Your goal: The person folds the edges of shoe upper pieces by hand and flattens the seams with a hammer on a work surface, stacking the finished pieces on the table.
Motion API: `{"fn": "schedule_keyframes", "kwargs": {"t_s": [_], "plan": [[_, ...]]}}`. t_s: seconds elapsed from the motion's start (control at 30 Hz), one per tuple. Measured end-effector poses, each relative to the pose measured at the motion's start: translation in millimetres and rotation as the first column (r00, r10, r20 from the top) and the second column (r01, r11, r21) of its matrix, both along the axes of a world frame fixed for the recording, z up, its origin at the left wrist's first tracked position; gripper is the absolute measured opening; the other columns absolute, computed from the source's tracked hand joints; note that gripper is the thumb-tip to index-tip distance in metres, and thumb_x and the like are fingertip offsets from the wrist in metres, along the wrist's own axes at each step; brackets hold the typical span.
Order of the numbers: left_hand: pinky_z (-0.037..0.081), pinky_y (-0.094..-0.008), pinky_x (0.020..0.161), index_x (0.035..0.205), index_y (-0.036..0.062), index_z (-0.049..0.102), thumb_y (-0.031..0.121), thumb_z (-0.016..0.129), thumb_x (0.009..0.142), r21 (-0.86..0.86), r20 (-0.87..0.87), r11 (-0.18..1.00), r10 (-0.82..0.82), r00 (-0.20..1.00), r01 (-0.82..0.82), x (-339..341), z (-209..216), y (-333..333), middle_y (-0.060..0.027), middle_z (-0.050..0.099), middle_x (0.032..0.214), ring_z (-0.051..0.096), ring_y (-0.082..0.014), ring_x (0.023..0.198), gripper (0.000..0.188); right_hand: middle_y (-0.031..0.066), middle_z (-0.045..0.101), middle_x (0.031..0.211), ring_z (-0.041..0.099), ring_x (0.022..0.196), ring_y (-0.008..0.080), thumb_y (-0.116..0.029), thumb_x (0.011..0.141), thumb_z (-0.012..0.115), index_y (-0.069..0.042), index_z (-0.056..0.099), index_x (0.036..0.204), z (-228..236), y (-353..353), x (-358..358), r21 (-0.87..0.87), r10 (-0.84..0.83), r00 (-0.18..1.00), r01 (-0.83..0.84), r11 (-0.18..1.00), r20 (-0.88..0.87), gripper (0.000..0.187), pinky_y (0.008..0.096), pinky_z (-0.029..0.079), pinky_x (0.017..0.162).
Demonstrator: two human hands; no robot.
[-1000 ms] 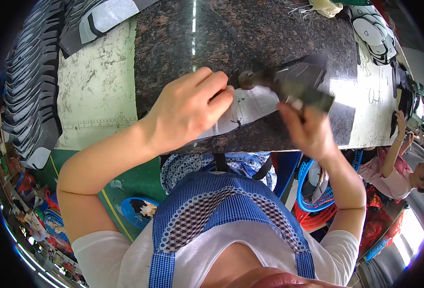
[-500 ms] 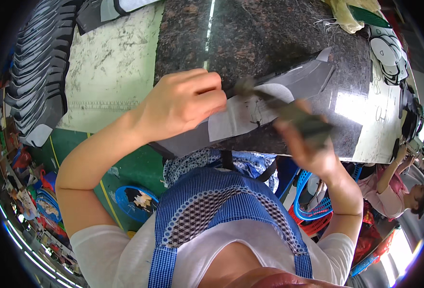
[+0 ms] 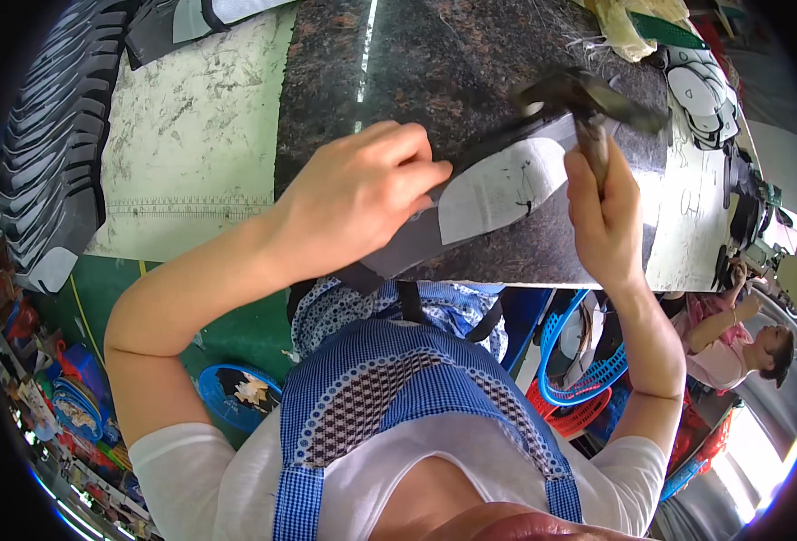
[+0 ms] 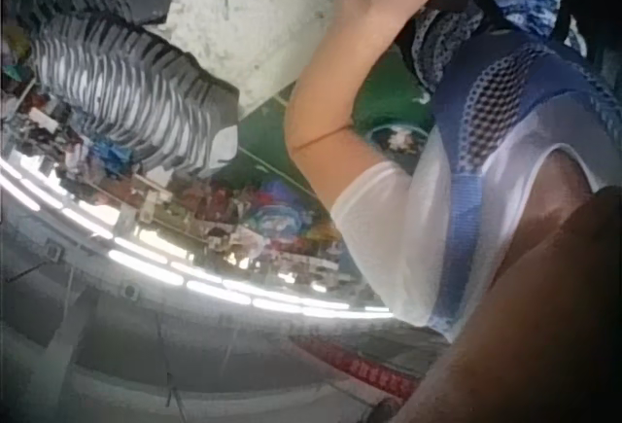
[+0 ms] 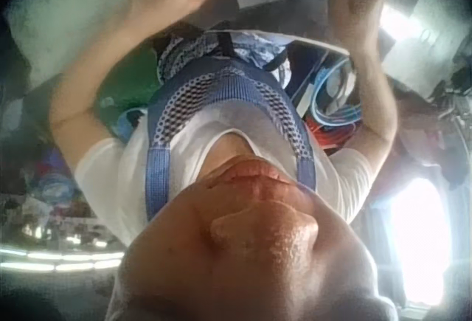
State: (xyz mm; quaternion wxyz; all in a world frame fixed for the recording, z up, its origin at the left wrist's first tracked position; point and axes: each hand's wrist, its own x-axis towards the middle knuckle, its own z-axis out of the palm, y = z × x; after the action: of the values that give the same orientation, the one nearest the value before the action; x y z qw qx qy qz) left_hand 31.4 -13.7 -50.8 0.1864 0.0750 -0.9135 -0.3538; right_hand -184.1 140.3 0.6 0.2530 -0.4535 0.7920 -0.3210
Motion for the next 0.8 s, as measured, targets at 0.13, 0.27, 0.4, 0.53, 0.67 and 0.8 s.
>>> {"fn": "schedule_keyframes", "kwargs": {"t_s": [0.13, 0.27, 0.4, 0.53, 0.67, 0.8], "plan": [[0.05, -0.0349, 0.062, 0.091, 0.0014, 0.069, 0.005, 0.078, 0.069, -0.091, -0.068, 0.995, 0.035, 0.997, -0.041, 5, -5, 0, -0.0067, 0.058, 0.085, 0.059, -0.0242, 0.075, 0.024, 0.0113, 0.049, 0.057, 0.045, 0.053, 0.0119, -0.006, 0.095, 0.058, 0.001, 0.05, 0.09, -2, 15, 15, -0.016, 0.469, 0.867, -0.478, 0.878, -0.168, 0.012, 0.0314, 0.038, 0.048], [0.049, -0.0355, 0.064, 0.085, 0.004, 0.066, 0.005, 0.078, 0.068, -0.192, -0.048, 0.981, 0.016, 0.999, -0.025, 11, -9, -5, -0.0051, 0.058, 0.084, 0.058, -0.0246, 0.075, 0.021, 0.0133, 0.053, 0.058, 0.056, 0.049, 0.0201, 0.0, 0.094, 0.056, 0.001, 0.053, 0.093, 13, -11, 17, 0.035, 0.125, 0.987, -0.122, 0.992, -0.1, 0.004, 0.0323, 0.041, 0.046], [0.05, -0.0371, 0.07, 0.093, 0.0047, 0.067, 0.005, 0.078, 0.067, -0.11, 0.074, 0.994, 0.007, 0.997, 0.001, 19, 4, -16, -0.006, 0.059, 0.086, 0.06, -0.0262, 0.08, 0.027, 0.012, 0.056, 0.062, 0.055, 0.048, 0.019, -0.004, 0.094, 0.058, 0.002, 0.053, 0.094, -5, 14, 37, -0.006, 0.537, 0.804, -0.556, 0.831, -0.256, 0.008, 0.033, 0.041, 0.047], [0.05, -0.0382, 0.074, 0.099, 0.0045, 0.068, 0.006, 0.077, 0.069, 0.037, 0.102, 0.996, -0.087, 0.991, 0.084, 36, 7, -20, -0.0073, 0.06, 0.088, 0.061, -0.0273, 0.085, 0.032, 0.0134, 0.055, 0.059, 0.053, 0.047, 0.021, -0.004, 0.094, 0.057, 0.003, 0.055, 0.1, 7, -7, 38, 0.062, 0.094, 0.994, -0.098, 0.993, 0.056, 0.009, 0.0337, 0.04, 0.046], [0.05, -0.0372, 0.069, 0.093, 0.0033, 0.069, 0.009, 0.078, 0.069, 0.039, 0.049, 0.999, -0.025, 0.998, 0.023, 46, 3, -14, -0.0072, 0.06, 0.087, 0.061, -0.0259, 0.08, 0.026, 0.014, 0.056, 0.061, 0.057, 0.05, 0.0258, -0.004, 0.092, 0.06, 0.003, 0.065, 0.09, -10, 15, 50, 0.004, 0.49, 0.867, -0.492, 0.87, -0.09, 0.009, 0.0352, 0.045, 0.05], [0.049, -0.0356, 0.064, 0.086, 0.0033, 0.068, 0.01, 0.081, 0.068, 0.007, 0.003, 0.999, 0.053, 0.999, -0.053, 55, -5, -12, -0.0061, 0.06, 0.084, 0.059, -0.0243, 0.075, 0.023, 0.0158, 0.056, 0.063, 0.06, 0.051, 0.0281, -0.007, 0.092, 0.062, 0.001, 0.065, 0.093, -8, 0, 53, -0.038, 0.277, 0.961, -0.277, 0.96, -0.018, 0.009, 0.0371, 0.047, 0.052]]}}
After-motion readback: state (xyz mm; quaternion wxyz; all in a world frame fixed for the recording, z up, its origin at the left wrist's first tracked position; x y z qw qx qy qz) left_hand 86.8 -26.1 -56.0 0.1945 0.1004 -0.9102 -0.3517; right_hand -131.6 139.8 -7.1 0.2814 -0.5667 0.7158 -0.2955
